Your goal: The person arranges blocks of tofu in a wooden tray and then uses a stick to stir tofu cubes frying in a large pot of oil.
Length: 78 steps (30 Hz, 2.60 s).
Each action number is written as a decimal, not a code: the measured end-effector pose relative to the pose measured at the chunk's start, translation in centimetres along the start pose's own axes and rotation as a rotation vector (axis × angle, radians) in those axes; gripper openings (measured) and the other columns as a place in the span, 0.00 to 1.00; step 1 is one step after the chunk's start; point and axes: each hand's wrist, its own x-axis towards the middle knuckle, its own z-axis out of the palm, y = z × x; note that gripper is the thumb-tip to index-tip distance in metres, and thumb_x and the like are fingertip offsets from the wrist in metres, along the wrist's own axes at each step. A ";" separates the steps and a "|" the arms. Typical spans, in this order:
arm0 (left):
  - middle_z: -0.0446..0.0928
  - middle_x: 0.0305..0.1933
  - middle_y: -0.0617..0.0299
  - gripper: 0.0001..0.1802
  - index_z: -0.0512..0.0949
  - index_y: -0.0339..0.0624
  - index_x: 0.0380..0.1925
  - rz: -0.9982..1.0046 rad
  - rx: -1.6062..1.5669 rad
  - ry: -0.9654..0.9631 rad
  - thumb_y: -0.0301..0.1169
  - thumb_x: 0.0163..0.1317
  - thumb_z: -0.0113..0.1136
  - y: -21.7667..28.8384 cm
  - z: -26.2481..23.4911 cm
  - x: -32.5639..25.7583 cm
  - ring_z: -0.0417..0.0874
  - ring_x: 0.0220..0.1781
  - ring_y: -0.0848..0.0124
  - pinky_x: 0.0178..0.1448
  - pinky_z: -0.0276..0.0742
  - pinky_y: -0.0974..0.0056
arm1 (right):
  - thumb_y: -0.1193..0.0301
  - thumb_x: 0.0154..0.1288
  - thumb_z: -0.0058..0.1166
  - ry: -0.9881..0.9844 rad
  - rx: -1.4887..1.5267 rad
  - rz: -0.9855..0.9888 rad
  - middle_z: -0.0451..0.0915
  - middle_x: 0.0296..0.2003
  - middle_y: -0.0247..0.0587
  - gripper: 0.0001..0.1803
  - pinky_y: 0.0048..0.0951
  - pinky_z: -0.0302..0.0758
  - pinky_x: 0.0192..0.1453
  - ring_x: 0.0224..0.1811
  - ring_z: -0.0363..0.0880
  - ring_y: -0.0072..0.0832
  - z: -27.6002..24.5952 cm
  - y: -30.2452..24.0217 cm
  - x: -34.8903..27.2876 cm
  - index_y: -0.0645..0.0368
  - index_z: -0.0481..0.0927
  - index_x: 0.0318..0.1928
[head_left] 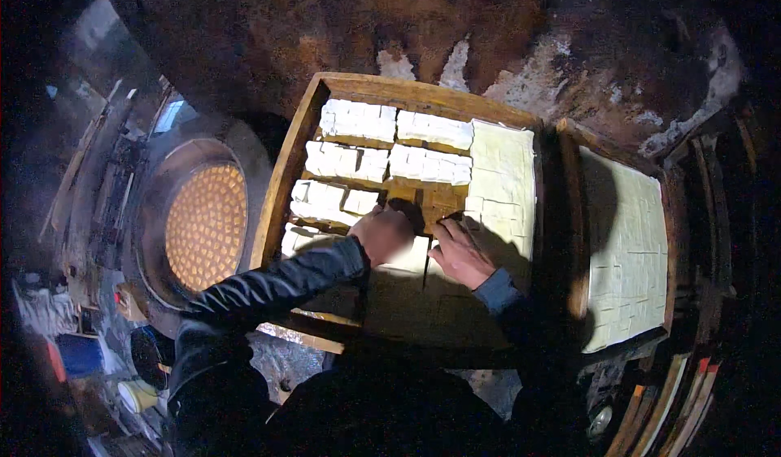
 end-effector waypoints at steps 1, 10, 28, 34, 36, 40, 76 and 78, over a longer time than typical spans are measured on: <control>0.73 0.56 0.46 0.20 0.77 0.43 0.47 -0.006 -0.113 -0.033 0.42 0.65 0.43 0.1 -3.5 1.0 0.72 0.59 0.53 0.63 0.65 0.46 | 0.63 0.65 0.52 0.045 -0.022 0.040 0.67 0.59 0.60 0.27 0.46 0.66 0.64 0.64 0.63 0.57 0.4 0.1 -0.6 0.65 0.65 0.59; 0.73 0.54 0.38 0.20 0.72 0.55 0.55 -0.170 -0.310 -0.324 0.41 0.65 0.41 2.0 -7.9 2.0 0.70 0.58 0.40 0.67 0.58 0.39 | 0.70 0.57 0.56 0.335 -0.297 -0.097 0.70 0.49 0.57 0.24 0.45 0.68 0.58 0.53 0.68 0.52 3.0 0.6 -2.0 0.68 0.70 0.54; 0.78 0.37 0.43 0.26 0.73 0.39 0.46 -0.201 -0.578 -0.137 0.52 0.67 0.44 0.2 -6.7 1.7 0.80 0.44 0.47 0.50 0.77 0.48 | 0.68 0.57 0.58 0.170 0.045 -0.090 0.81 0.35 0.52 0.12 0.45 0.73 0.47 0.41 0.78 0.49 4.2 2.9 1.9 0.60 0.79 0.40; 0.77 0.41 0.40 0.28 0.71 0.45 0.53 -0.243 -0.599 -0.213 0.55 0.65 0.47 -0.3 -4.8 1.1 0.79 0.45 0.44 0.49 0.76 0.45 | 0.65 0.59 0.60 0.154 0.154 -0.080 0.81 0.38 0.48 0.14 0.41 0.73 0.49 0.44 0.78 0.45 4.0 1.5 1.3 0.59 0.78 0.43; 0.77 0.43 0.42 0.28 0.71 0.45 0.52 -0.200 -0.691 -0.313 0.56 0.65 0.47 -0.2 -7.8 3.0 0.79 0.46 0.44 0.49 0.76 0.45 | 0.66 0.59 0.60 0.193 0.234 -0.098 0.81 0.38 0.48 0.14 0.41 0.72 0.50 0.45 0.77 0.44 4.1 3.1 0.7 0.59 0.78 0.43; 0.79 0.43 0.46 0.28 0.72 0.45 0.51 -0.110 -0.772 -0.169 0.56 0.65 0.46 -0.5 -8.8 3.3 0.80 0.44 0.45 0.47 0.77 0.46 | 0.68 0.60 0.59 0.111 0.137 -0.084 0.79 0.43 0.49 0.14 0.42 0.70 0.53 0.49 0.75 0.44 2.5 2.2 0.3 0.60 0.75 0.45; 0.78 0.47 0.43 0.37 0.77 0.41 0.47 -0.126 -0.641 -0.431 0.65 0.56 0.50 -1.2 -6.0 5.7 0.80 0.50 0.49 0.53 0.75 0.51 | 0.70 0.51 0.57 -0.406 -0.217 -0.013 0.79 0.47 0.57 0.23 0.46 0.73 0.54 0.52 0.76 0.49 -1.9 2.9 2.1 0.62 0.76 0.49; 0.79 0.47 0.44 0.40 0.76 0.43 0.49 -0.091 -0.546 -0.408 0.68 0.56 0.47 -1.1 -6.2 5.3 0.80 0.49 0.48 0.53 0.76 0.49 | 0.68 0.51 0.59 -0.397 -0.117 -0.030 0.79 0.45 0.56 0.22 0.44 0.73 0.53 0.50 0.77 0.48 -1.9 3.2 2.2 0.62 0.76 0.48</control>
